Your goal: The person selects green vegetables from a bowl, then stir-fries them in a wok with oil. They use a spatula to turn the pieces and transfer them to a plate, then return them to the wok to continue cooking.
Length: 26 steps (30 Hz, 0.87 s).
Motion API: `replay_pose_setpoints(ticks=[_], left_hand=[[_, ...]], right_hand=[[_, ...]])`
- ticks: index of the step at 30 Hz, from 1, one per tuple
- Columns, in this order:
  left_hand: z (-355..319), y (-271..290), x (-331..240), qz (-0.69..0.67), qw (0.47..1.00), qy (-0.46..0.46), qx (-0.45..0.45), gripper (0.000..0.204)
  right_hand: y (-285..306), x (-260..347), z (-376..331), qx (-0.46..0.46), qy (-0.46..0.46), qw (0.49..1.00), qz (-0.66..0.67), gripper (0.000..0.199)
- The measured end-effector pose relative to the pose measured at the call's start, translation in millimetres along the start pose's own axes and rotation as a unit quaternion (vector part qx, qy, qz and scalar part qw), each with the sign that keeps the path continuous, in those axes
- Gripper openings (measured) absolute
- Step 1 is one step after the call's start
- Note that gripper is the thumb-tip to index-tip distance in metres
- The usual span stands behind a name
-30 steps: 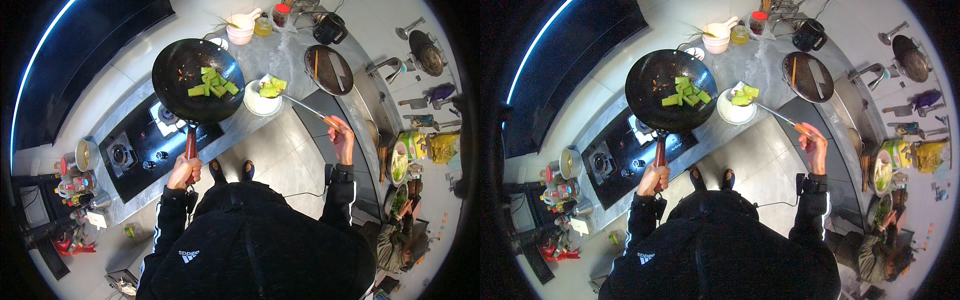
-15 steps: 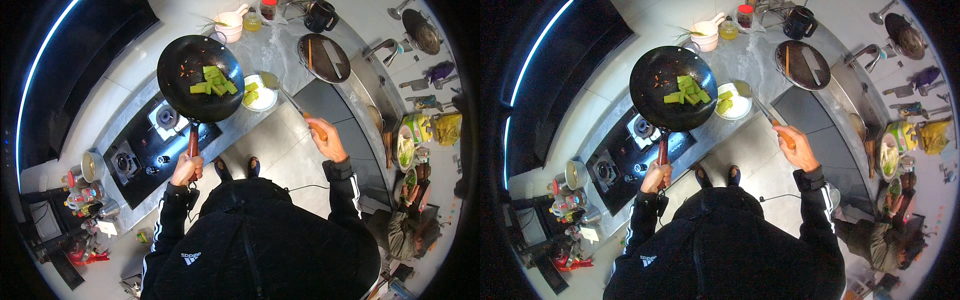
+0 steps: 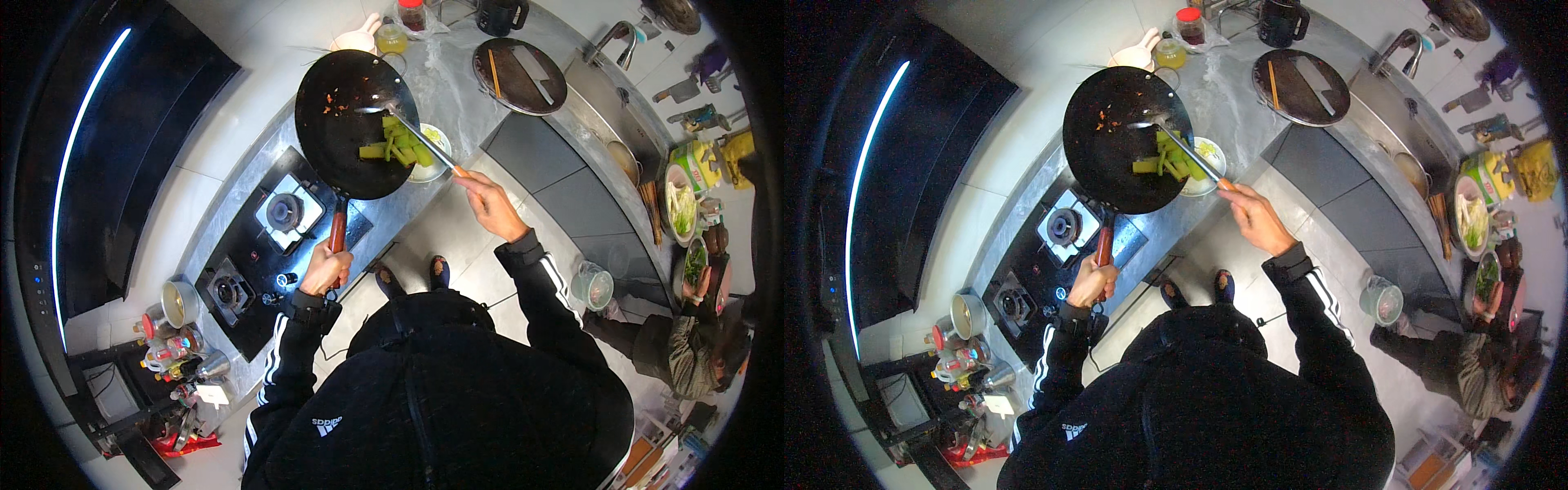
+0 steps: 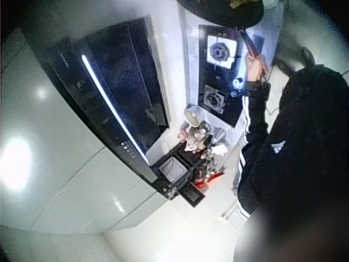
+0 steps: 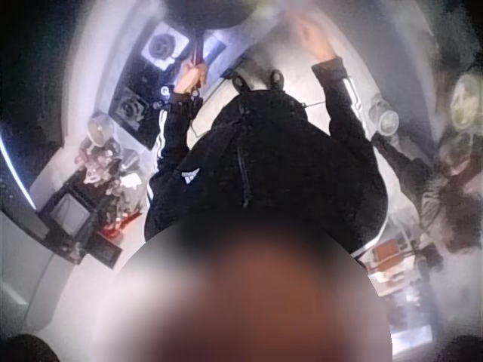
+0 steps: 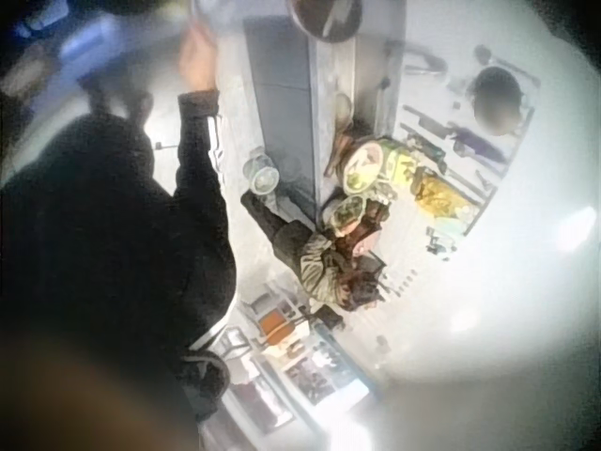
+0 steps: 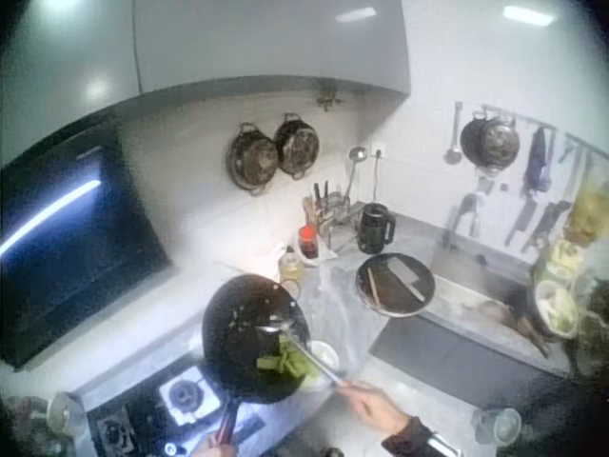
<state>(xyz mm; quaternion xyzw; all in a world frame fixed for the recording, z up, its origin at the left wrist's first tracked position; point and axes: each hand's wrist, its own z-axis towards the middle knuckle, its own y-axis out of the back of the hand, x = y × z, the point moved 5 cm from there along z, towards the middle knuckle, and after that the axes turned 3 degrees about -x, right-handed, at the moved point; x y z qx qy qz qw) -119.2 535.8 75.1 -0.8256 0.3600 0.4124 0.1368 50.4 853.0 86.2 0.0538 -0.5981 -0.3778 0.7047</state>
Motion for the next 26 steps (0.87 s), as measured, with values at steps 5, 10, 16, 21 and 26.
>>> replay_pose_setpoints(ticks=[5, 10, 16, 21, 26], left_hand=[[5, -4, -11, 0.029, 0.999, -0.033, 0.0, 0.019], [10, -3, -20, 0.058, 0.997, -0.053, -0.022, 0.021], [21, -8, -28, 0.105, 0.989, -0.095, -0.038, 0.03], [32, -10, -26, 0.131, 0.985, -0.09, -0.06, 0.037], [28, -10, -28, 0.175, 0.976, -0.1, -0.082, 0.036]], right_hand=[[-12, -13, -23, 0.001, -0.034, 0.999, -0.041, 0.03], [-12, -14, -47, -0.007, -0.045, 0.998, -0.052, 0.032], [-9, -17, -61, -0.016, -0.072, 0.994, -0.081, 0.031], [5, -16, -65, -0.019, -0.072, 0.996, -0.057, 0.033], [4, -16, -56, -0.009, -0.039, 0.998, -0.058, 0.036]])
